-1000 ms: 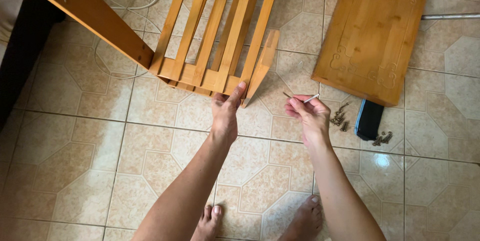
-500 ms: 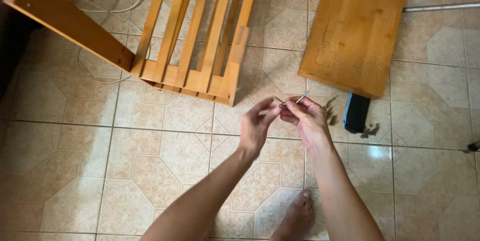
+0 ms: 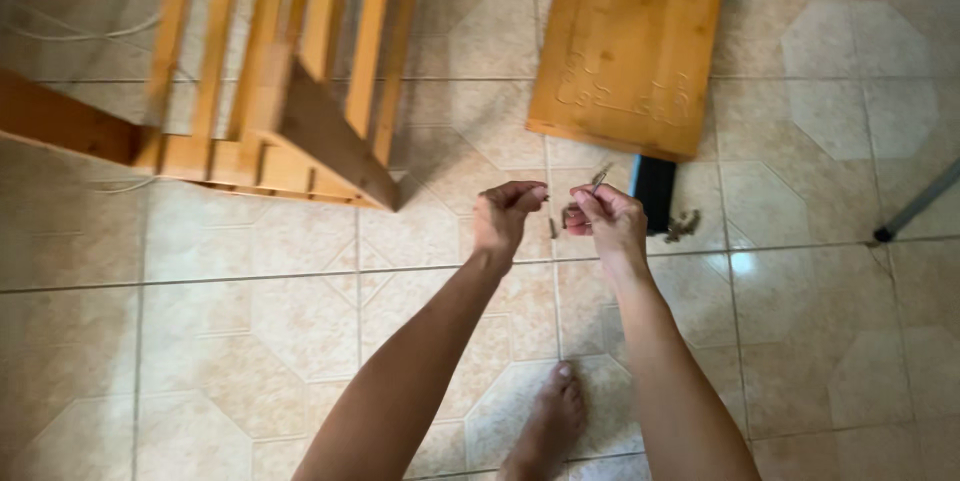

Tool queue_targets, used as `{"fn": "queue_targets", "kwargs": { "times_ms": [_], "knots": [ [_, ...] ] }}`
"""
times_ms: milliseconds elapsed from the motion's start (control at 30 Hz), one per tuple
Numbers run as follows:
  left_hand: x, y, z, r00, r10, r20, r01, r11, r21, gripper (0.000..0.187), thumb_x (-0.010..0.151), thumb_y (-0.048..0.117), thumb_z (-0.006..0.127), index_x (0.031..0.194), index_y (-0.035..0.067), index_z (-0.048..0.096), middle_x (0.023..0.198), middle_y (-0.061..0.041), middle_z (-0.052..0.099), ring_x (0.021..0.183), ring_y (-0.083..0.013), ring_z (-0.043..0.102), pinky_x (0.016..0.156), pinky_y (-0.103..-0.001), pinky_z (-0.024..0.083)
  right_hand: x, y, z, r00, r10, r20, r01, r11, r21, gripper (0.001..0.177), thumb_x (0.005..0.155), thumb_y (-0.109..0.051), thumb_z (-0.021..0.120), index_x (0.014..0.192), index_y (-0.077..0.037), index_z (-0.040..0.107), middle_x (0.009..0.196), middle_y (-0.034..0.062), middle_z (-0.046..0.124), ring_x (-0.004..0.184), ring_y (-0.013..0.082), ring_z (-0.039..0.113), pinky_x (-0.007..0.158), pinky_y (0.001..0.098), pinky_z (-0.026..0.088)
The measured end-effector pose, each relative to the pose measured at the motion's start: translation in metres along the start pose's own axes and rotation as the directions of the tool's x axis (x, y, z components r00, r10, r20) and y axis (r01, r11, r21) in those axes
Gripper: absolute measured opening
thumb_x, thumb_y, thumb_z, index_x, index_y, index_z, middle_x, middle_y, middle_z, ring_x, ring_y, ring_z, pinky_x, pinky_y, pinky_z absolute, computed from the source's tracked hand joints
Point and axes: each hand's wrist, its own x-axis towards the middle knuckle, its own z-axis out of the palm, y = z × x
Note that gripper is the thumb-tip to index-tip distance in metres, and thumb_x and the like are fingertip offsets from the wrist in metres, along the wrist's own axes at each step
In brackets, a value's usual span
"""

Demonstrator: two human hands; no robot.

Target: The person assembles a wooden slatted frame by inserting and tightening screws into pre-drilled holes at the joints. They use a small metal screwdriver to secure the screws while holding the frame steady with the other hand.

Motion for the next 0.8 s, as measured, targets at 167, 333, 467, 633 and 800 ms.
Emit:
{"fn": "queue_targets", "kwargs": {
  "times_ms": [167, 333, 467, 633, 800],
  "knots": [
    [0.013, -0.050, 0.012, 0.997, -0.062, -0.050, 0.072, 0.970, 0.233, 0.020, 0.084, 0.010, 0.077, 0.102, 0.003, 0.080, 0.084, -0.007, 0.079, 0.074, -0.0118, 0.070, 0.070, -0.027, 0.056, 0.012, 0.045, -0.032, 0.993, 0.114, -0.040, -0.110, 0.989, 0.100, 0.021, 0.100, -0.017, 0.067, 0.110, 0.002, 0.072, 0.081, 0.0103, 0.073, 0.064, 0.0157, 0.068, 0.060, 0.0306, 0.060],
    [0.027, -0.100, 0.022, 0.986, -0.099, -0.132, 0.130, 0.960, 0.247, 0.022, 0.082, 0.008, 0.076, 0.103, 0.003, 0.080, 0.086, -0.010, 0.080, 0.075, -0.0137, 0.073, 0.070, -0.028, 0.058, 0.016, 0.076, -0.038, 0.975, 0.219, 0.027, -0.221, 0.967, 0.128, 0.024, 0.099, -0.019, 0.066, 0.112, 0.001, 0.072, 0.085, 0.0107, 0.075, 0.069, 0.0175, 0.072, 0.064, 0.0312, 0.062],
    [0.037, -0.115, 0.018, 0.989, -0.054, -0.136, 0.101, 0.926, 0.364, 0.024, 0.081, 0.008, 0.075, 0.104, 0.006, 0.080, 0.089, -0.009, 0.080, 0.079, -0.0142, 0.074, 0.073, -0.028, 0.057, 0.015, 0.084, -0.029, 0.963, 0.262, 0.060, -0.268, 0.952, 0.148, 0.025, 0.098, -0.020, 0.067, 0.111, 0.001, 0.072, 0.089, 0.0123, 0.076, 0.073, 0.0191, 0.074, 0.067, 0.0322, 0.063],
    [0.043, -0.090, 0.017, 0.982, 0.153, -0.112, -0.086, 0.885, 0.457, 0.029, 0.088, 0.008, 0.068, 0.116, 0.006, 0.075, 0.100, -0.012, 0.079, 0.090, -0.0179, 0.076, 0.080, -0.031, 0.059, 0.015, 0.071, -0.024, 0.955, 0.290, 0.058, -0.296, 0.947, 0.127, 0.024, 0.098, -0.021, 0.066, 0.111, -0.002, 0.073, 0.090, 0.0115, 0.076, 0.075, 0.0194, 0.075, 0.069, 0.0327, 0.064],
    [0.057, 0.014, 0.004, 0.863, 0.490, 0.119, -0.312, 0.333, 0.890, 0.047, 0.091, 0.006, 0.067, 0.137, 0.017, 0.063, 0.154, -0.014, 0.049, 0.147, -0.0354, 0.040, 0.121, -0.056, 0.030, 0.021, 0.044, -0.007, 0.971, 0.218, 0.098, -0.235, 0.945, 0.226, 0.032, 0.100, -0.030, 0.065, 0.111, -0.001, 0.071, 0.094, 0.0122, 0.076, 0.079, 0.0210, 0.075, 0.071, 0.0335, 0.063]
  ]
}}
